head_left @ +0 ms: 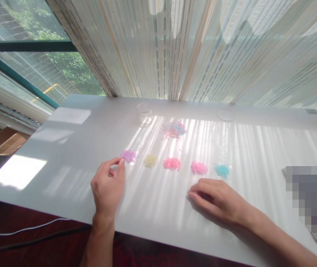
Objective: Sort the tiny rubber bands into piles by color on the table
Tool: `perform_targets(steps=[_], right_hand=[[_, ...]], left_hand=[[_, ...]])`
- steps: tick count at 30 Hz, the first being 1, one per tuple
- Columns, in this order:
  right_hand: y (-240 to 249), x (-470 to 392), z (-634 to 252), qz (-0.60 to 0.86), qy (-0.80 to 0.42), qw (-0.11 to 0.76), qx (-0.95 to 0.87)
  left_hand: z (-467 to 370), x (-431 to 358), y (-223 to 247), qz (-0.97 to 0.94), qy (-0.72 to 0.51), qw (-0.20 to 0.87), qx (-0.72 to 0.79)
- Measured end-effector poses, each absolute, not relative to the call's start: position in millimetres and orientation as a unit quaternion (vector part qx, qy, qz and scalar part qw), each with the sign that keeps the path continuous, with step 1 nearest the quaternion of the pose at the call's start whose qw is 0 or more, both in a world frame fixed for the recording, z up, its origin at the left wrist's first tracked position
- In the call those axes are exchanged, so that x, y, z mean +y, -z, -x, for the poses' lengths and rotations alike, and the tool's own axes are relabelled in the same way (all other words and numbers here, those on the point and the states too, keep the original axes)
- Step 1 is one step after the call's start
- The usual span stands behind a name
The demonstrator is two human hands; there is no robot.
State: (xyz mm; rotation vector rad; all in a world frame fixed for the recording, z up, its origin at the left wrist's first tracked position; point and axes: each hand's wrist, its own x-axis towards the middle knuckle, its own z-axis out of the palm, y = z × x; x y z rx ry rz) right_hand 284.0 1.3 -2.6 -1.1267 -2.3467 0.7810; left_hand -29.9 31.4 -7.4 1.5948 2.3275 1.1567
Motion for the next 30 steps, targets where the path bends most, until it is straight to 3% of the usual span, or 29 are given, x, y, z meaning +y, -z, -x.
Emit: perform_targets(steps=[7, 11, 15, 20, 30], right_hand=[[-6.2, 8.0, -296.4, 0.426, -0.179, 0.353, -0.814], [-10.9, 19.1, -319.5, 0.523, -0.097, 0.448, -0.719], [-6.0, 34.0, -344.2, 0.618, -0.072, 0.486, -0.614], [-0.3, 48.0, -361.0, 0.668, -0.078, 0.483, -0.561], [7.6, 57.2, -366.0, 0.702, -0.106, 0.482, -0.514]], left_hand=[[34.1, 59.9, -42.4, -0.522, -0.487, -0.019, 0.7], [19.2, 98.3, -78.5, -0.531, -0.546, 0.029, 0.647], [-11.6, 139.2, -100.5, -0.732, -0.316, 0.158, 0.583], [-51.1, 182.4, -101.2, -0.847, -0.108, 0.246, 0.459], [-85.4, 210.9, -80.1, -0.862, 0.121, 0.172, 0.461]])
